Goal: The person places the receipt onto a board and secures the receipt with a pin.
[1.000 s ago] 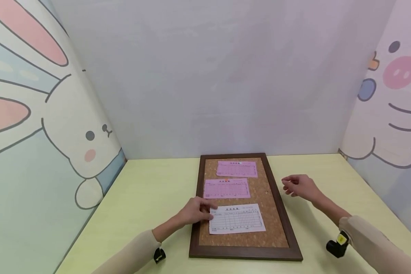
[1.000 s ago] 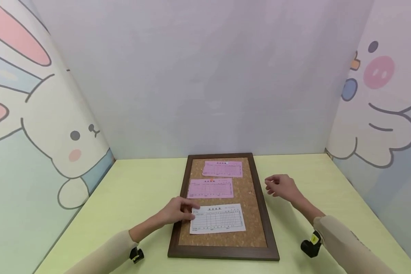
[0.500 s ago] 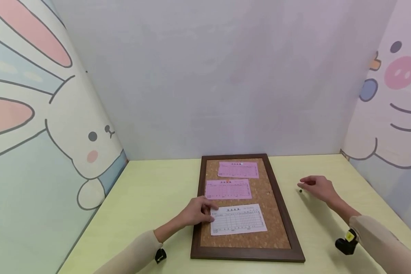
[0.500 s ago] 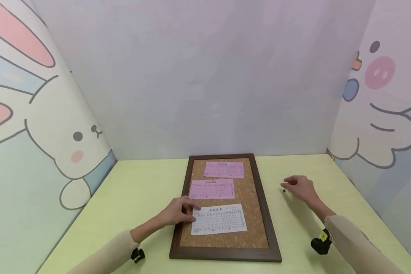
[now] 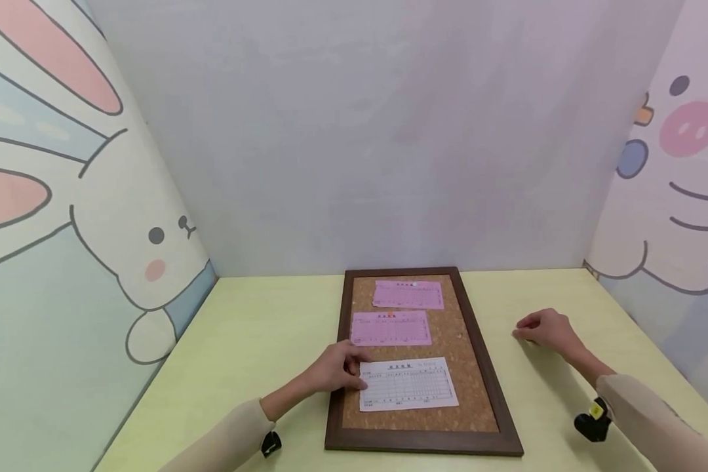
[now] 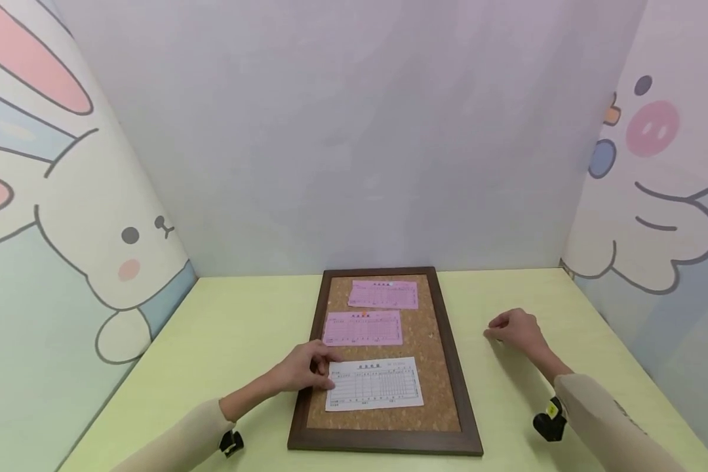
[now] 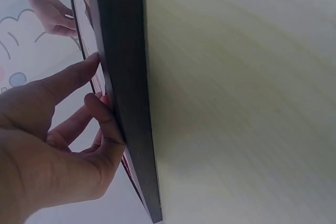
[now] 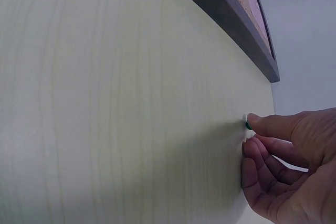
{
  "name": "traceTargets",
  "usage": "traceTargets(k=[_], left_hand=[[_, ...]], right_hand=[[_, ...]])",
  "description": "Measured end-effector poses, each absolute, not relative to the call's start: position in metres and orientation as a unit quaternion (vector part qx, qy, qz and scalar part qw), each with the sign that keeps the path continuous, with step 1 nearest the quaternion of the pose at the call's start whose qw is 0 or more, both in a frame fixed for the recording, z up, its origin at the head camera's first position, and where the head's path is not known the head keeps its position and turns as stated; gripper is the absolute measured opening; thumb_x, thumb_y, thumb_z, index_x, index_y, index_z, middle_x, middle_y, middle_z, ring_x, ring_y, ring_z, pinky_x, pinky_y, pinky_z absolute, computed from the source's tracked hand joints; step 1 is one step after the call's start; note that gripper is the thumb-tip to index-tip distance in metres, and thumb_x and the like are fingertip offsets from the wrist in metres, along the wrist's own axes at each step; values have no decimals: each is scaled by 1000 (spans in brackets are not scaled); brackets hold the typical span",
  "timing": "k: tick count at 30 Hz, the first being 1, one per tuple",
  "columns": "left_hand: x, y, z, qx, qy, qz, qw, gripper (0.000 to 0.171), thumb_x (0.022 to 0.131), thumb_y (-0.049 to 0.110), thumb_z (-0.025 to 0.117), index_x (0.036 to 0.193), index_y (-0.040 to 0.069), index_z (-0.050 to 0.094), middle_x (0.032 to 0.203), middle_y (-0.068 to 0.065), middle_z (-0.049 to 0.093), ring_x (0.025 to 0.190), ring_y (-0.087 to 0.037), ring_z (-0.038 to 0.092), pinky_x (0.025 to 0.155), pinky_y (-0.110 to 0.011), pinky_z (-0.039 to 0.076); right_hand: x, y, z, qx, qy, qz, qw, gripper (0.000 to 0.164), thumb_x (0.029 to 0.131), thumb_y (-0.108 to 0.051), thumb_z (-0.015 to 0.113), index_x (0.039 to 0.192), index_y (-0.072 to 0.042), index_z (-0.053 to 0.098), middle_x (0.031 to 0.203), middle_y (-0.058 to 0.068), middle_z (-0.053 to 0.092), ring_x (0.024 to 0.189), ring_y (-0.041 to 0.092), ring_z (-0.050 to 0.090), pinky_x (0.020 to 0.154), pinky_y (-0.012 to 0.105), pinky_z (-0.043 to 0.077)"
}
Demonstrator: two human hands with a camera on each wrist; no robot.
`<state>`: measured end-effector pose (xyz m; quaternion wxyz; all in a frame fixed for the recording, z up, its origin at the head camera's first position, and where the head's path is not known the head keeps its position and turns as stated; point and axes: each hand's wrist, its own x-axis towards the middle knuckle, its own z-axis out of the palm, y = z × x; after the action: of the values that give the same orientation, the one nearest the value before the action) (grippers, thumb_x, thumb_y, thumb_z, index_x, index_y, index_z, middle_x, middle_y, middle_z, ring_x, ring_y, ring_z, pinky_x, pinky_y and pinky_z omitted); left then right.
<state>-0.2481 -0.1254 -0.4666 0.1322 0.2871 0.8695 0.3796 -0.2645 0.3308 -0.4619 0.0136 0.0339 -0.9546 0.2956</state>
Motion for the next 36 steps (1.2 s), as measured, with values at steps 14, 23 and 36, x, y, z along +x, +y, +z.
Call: traceTargets(k=[14, 23, 36], left_hand=[[-248, -125, -467, 288, 872, 375, 128, 37, 74, 9, 80, 109, 6, 68, 90, -7, 51, 68, -10, 49, 56, -16, 39], [-246, -128, -466, 287, 872, 375, 129, 38, 73, 8, 81, 109, 4, 68, 92, -10, 52, 68, -9, 49, 57, -16, 40], [-248, -125, -465, 293, 873, 367, 130, 38, 73, 7, 81, 109, 4, 69, 93, -10, 53, 68, -9, 49, 57, -17, 39]], right_hand=[[-267, 328, -459, 45, -958, 283, 16, 21, 87, -19, 67, 89, 1, 73, 66, 2, 67, 56, 11, 50, 54, 27, 39], [-259, 276, -446, 111, -932, 343, -23, 18, 89, -14, 65, 92, 2, 72, 75, 8, 70, 66, 17, 64, 53, 25, 50], [-249, 173, -455, 249, -890, 371, -88, 13, 88, -14, 67, 79, -6, 71, 64, -3, 58, 56, 4, 45, 48, 18, 35]])
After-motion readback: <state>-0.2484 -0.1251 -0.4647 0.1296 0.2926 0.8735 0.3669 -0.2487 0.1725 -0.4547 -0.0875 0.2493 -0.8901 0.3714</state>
